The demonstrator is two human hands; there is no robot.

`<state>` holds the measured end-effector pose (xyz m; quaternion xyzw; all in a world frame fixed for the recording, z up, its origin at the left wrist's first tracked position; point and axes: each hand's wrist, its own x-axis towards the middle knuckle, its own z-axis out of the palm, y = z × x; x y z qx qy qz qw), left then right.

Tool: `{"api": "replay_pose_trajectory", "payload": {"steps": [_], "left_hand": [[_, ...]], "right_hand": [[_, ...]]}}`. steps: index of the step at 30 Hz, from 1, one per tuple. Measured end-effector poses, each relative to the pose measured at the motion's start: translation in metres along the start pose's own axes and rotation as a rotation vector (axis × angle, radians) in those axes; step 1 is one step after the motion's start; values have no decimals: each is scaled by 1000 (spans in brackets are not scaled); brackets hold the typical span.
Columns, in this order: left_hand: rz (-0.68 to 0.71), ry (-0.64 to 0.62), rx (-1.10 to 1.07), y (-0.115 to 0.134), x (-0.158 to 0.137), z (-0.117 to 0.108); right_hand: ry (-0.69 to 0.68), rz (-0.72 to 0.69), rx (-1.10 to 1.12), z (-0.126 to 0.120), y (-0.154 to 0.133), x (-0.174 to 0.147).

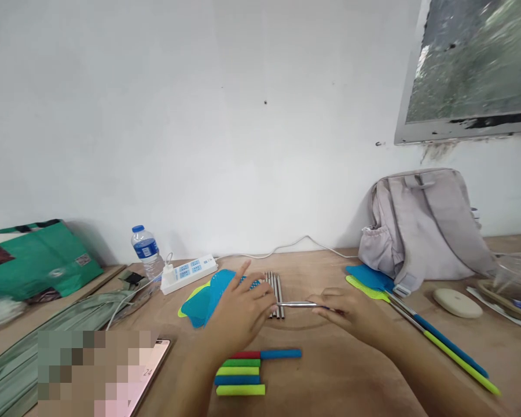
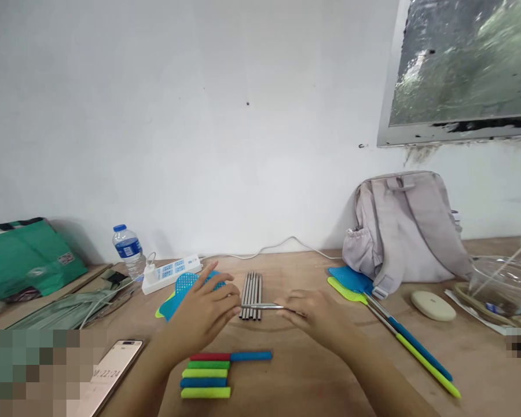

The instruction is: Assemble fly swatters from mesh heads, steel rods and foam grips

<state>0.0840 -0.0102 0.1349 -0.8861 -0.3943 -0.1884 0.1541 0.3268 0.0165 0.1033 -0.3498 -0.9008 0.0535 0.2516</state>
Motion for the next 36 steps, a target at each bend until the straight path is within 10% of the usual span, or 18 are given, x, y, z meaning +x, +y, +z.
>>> {"api": "replay_pose_trajectory", "payload": {"steps": [13, 18, 25, 36], "left_hand": [[-48, -143, -106, -56, -19, -3], [-88, 103, 89, -26, -3, 21], [-82, 99, 176, 20, 15, 53], [62, 201, 390, -38, -11, 22]], "right_hand": [[-80, 30, -11, -29, 41, -12], [0, 73, -124, -20, 32, -11], [-14, 40, -53, -7, 13, -5], [-59, 76, 88, -27, 33, -16]]}}
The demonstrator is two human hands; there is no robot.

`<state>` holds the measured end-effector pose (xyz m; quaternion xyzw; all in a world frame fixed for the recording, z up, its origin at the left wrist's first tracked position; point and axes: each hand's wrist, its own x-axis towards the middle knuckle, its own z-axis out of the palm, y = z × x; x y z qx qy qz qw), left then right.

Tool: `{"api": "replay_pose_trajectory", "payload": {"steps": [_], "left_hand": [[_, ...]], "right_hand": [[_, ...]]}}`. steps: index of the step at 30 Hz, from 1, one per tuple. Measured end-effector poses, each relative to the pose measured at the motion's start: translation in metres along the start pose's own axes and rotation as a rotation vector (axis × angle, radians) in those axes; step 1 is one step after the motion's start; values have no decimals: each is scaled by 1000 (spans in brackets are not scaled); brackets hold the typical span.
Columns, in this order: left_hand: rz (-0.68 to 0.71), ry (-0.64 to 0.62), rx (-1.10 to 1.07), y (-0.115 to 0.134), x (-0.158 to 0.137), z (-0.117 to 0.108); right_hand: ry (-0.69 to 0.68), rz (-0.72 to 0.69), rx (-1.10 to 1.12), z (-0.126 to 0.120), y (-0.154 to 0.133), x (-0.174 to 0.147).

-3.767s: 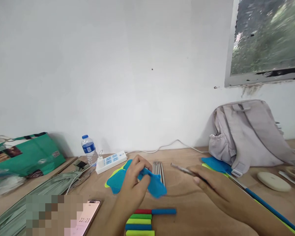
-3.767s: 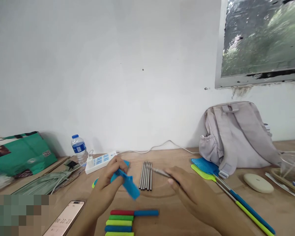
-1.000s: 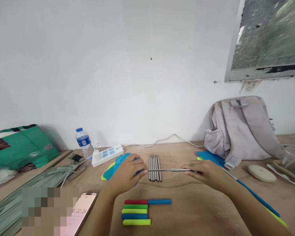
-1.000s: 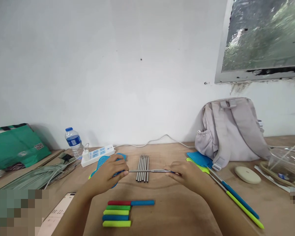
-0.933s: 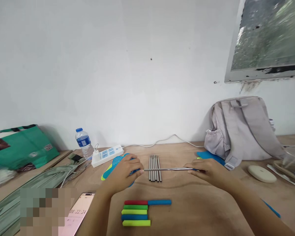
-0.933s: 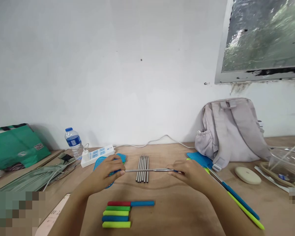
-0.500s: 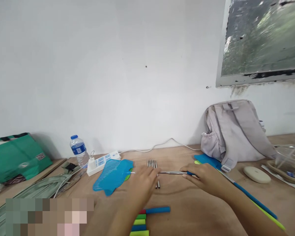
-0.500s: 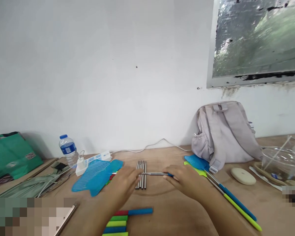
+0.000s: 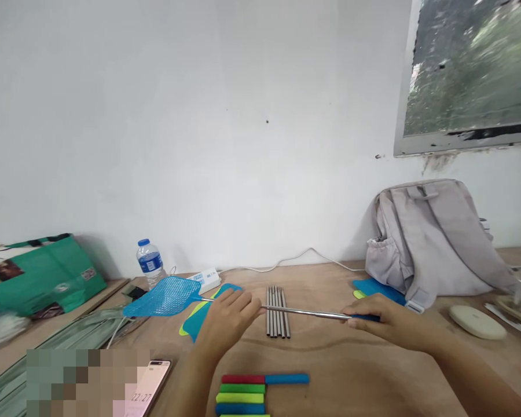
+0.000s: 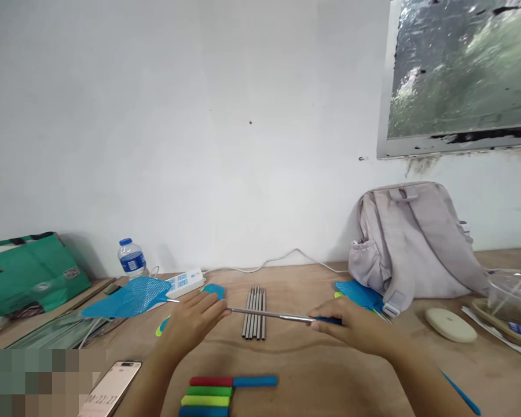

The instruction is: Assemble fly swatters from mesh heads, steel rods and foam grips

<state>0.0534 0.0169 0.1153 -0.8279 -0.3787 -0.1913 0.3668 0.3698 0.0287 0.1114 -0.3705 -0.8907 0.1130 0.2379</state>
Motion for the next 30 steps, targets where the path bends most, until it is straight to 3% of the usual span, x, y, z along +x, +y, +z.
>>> {"api": "replay_pose_trajectory", "payload": {"steps": [7, 15, 20, 24, 26, 30], "left_hand": [[-34, -119, -40, -32, -19, -1], [-176, -231, -174, -47, -32, 2], [-299, -392, -364, -49, -26, -8], [-356, -309, -279, -38, -19, -11], [-306, -242, -271, -22, -10, -10], [-177, -254, -256, 12, 9, -8]], "right_hand": [[-198, -26, 80, -3, 6, 5], [-99, 22, -13, -10, 18, -6], [-24, 58, -188, -5, 5, -4], [42, 79, -358, 8, -13, 5], [80, 63, -404, 16, -19, 8], [167, 53, -489, 33, -15, 11]]}}
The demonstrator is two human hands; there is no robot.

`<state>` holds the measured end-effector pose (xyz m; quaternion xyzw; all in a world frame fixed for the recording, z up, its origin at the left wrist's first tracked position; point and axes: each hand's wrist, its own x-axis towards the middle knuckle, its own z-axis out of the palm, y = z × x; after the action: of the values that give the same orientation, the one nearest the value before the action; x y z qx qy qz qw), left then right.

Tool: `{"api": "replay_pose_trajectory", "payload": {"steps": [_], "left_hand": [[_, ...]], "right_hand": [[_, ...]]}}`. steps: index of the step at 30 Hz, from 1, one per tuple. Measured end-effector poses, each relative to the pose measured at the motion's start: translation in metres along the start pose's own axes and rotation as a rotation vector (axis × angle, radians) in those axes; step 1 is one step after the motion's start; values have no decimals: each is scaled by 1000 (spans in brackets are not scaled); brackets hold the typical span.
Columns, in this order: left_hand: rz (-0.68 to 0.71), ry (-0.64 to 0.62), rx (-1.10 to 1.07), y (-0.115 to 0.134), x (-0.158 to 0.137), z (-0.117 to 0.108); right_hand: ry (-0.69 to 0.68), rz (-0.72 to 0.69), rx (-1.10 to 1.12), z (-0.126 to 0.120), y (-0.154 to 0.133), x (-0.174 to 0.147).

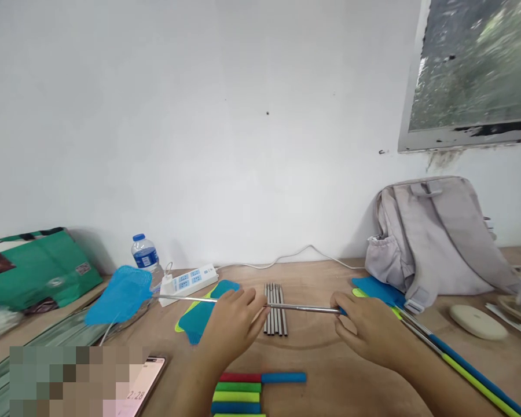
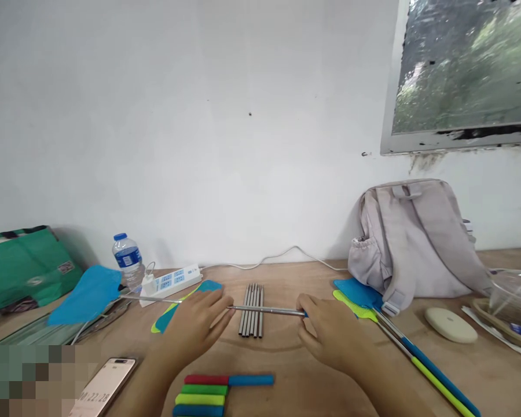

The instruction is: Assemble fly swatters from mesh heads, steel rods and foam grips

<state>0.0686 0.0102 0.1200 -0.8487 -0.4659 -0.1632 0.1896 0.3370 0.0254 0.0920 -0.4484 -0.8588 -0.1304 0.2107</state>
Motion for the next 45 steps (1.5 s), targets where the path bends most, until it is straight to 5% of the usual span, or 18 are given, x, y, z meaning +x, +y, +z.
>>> {"api": "replay_pose_trajectory", "payload": {"steps": [6, 13, 29, 45], "left_hand": [[32, -32, 23, -1, 1, -3], [-52, -37, -73, -32, -12, -15], [-165, -80, -178, -63, -29, -28], [-79, -26, -101, -54, -39, -40]], "right_hand": [[292, -55, -190, 26, 20, 0], [460, -60, -345, 19, 50, -2], [504, -138, -423, -1, 87, -12], [399, -123, -382, -8, 109, -28]]}}
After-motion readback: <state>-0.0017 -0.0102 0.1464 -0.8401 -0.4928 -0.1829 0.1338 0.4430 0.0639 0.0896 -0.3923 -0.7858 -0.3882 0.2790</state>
